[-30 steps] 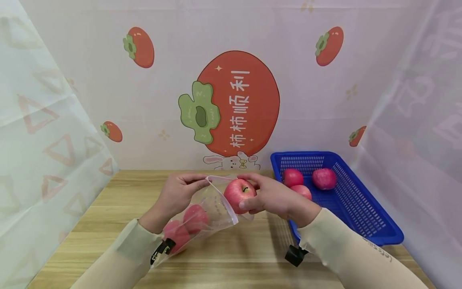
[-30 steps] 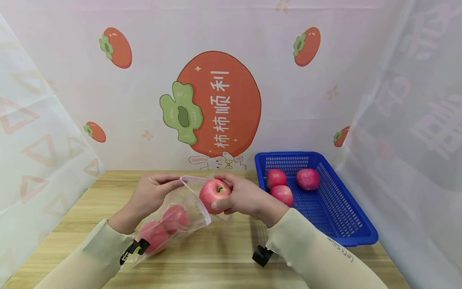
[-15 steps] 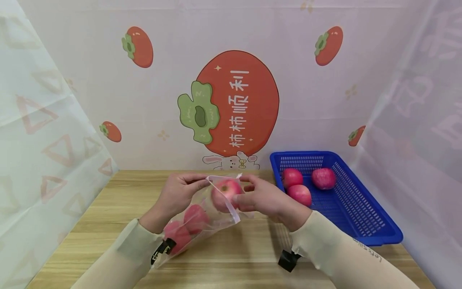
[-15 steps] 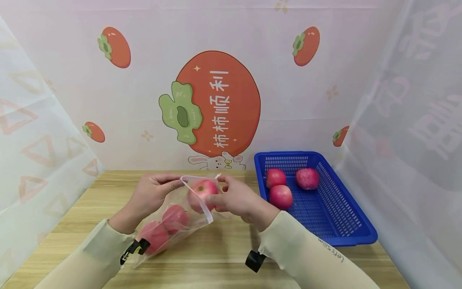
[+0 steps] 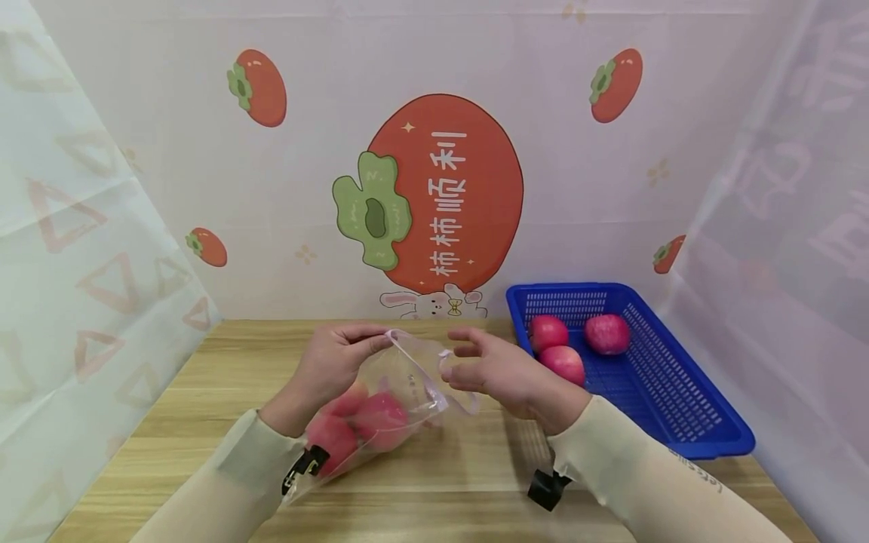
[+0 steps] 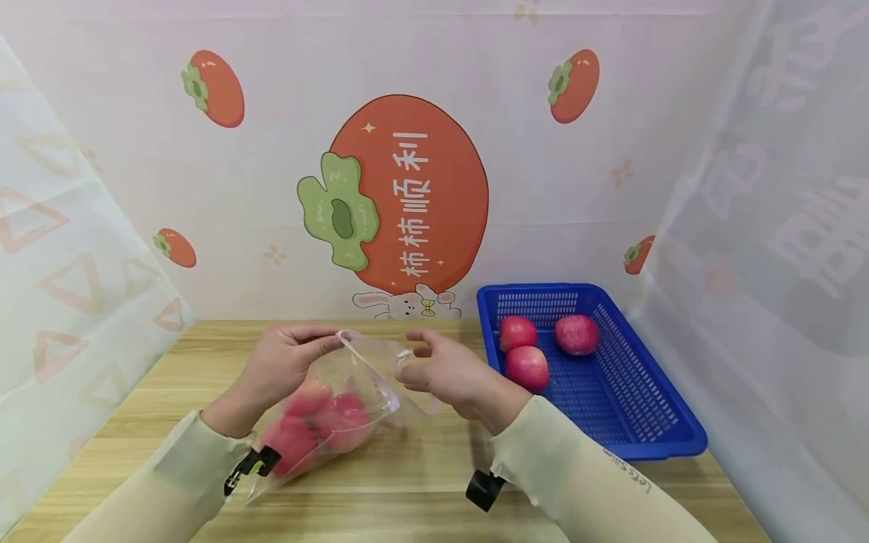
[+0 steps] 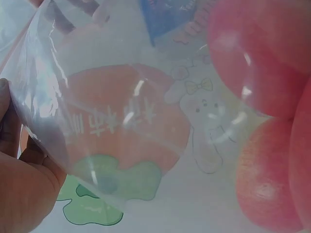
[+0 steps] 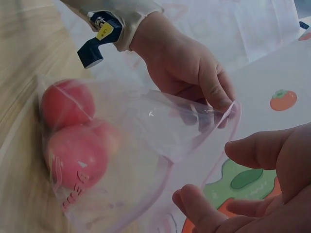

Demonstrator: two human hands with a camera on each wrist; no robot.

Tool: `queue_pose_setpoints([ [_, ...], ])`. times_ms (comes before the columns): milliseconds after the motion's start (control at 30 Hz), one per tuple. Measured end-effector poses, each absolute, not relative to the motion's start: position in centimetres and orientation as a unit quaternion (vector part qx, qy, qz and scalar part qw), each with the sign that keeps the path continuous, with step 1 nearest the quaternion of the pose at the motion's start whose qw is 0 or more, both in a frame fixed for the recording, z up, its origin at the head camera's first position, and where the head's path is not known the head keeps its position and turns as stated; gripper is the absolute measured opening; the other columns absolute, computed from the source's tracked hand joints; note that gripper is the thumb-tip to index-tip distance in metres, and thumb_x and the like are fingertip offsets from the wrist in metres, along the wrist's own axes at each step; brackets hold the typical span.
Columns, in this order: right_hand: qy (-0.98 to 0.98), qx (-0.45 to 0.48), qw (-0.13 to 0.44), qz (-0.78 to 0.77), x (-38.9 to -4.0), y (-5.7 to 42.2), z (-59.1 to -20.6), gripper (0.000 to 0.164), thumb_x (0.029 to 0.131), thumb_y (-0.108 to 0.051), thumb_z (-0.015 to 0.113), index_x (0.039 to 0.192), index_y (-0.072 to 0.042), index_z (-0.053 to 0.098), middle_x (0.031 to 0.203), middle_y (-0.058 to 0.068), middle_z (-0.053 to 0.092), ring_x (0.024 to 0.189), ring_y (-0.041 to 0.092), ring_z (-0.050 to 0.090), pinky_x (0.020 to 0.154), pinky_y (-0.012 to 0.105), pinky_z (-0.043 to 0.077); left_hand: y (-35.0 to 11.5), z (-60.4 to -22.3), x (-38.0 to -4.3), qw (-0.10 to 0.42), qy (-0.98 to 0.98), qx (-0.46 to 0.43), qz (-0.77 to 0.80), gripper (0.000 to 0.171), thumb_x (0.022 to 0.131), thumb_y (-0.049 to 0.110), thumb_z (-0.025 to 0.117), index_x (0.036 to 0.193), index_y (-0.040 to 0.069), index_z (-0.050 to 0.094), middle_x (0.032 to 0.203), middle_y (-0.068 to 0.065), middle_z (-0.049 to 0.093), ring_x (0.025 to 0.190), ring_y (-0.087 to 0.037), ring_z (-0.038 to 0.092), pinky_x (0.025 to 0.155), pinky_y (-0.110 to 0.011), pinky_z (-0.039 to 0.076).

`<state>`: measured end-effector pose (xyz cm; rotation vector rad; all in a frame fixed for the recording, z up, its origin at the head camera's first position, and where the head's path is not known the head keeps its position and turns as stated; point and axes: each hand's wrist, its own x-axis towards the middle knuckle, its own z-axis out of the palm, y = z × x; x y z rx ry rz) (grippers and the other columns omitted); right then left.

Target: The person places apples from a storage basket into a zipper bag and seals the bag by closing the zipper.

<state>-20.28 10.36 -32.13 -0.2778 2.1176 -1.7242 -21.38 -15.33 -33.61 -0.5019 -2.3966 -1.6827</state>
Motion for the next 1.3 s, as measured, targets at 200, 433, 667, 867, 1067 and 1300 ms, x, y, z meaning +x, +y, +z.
queue_pose_setpoints([
  [200,0.751,-0.092,0.192,-0.624,-20.4,10.7,-32.2,0.064,0.091,-0.003,0.070,0.148,-0.006,0.041,0.144,0.022,0.043,0.108,0.030,0.064,0.092,0.042,0.052,-15.3,-33.4,-21.3,0.085,-0.804,-0.167,-0.564,0.019,0.087,0.022,0.079,0.102,0.009,0.081,0.094,-0.001,0.076,0.093,-0.017,0.069,0.082,-0.033,0.054],
  [433,0.750,-0.080,0.196,-0.627,-20.4,11.0,-32.2,0.063,0.091,-0.002,0.070,0.148,-0.007,0.042,0.143,0.022,0.044,0.113,0.029,0.061,0.092,0.042,0.052,-15.4,-33.5,-21.3,0.083,-0.805,-0.173,-0.561,0.018,0.088,0.020,0.078,0.102,0.009,0.080,0.095,-0.001,0.075,0.094,-0.018,0.069,0.083,-0.035,0.055],
  [667,0.738,-0.087,0.201,-0.639,-21.0,12.6,-32.2,0.063,0.093,-0.004,0.068,0.149,-0.005,0.038,0.147,0.024,0.039,0.113,0.030,0.062,0.090,0.041,0.053,-15.3,-33.6,-21.4,0.082,-0.804,-0.177,-0.562,0.016,0.088,0.020,0.078,0.101,0.010,0.081,0.095,0.001,0.075,0.094,-0.018,0.069,0.082,-0.035,0.055],
  [867,0.717,-0.071,0.193,-0.666,-22.5,16.1,-31.7,0.061,0.099,-0.006,0.059,0.152,-0.001,0.029,0.145,0.028,0.037,0.118,0.037,0.057,0.092,0.046,0.051,-15.3,-33.4,-21.3,0.082,-0.803,-0.180,-0.562,0.017,0.088,0.019,0.078,0.102,0.009,0.081,0.096,0.000,0.075,0.095,-0.018,0.069,0.083,-0.035,0.055],
  [1067,0.750,-0.033,0.167,-0.639,-24.9,21.3,-30.5,0.063,0.101,-0.020,0.060,0.153,0.001,0.030,0.144,0.028,0.041,0.127,0.044,0.048,0.100,0.054,0.043,-15.4,-33.3,-21.2,0.079,-0.806,-0.172,-0.561,0.019,0.089,0.020,0.078,0.103,0.009,0.080,0.097,-0.001,0.075,0.095,-0.018,0.069,0.085,-0.035,0.054],
  [1300,0.757,0.060,0.202,-0.618,-27.4,27.0,-31.2,0.086,0.101,-0.036,0.060,0.158,0.001,0.007,0.157,0.032,0.021,0.139,0.051,0.029,0.103,0.059,0.037,-15.4,-33.3,-21.2,0.081,-0.803,-0.177,-0.563,0.017,0.088,0.020,0.078,0.102,0.010,0.081,0.097,0.000,0.075,0.095,-0.017,0.069,0.084,-0.035,0.055],
])
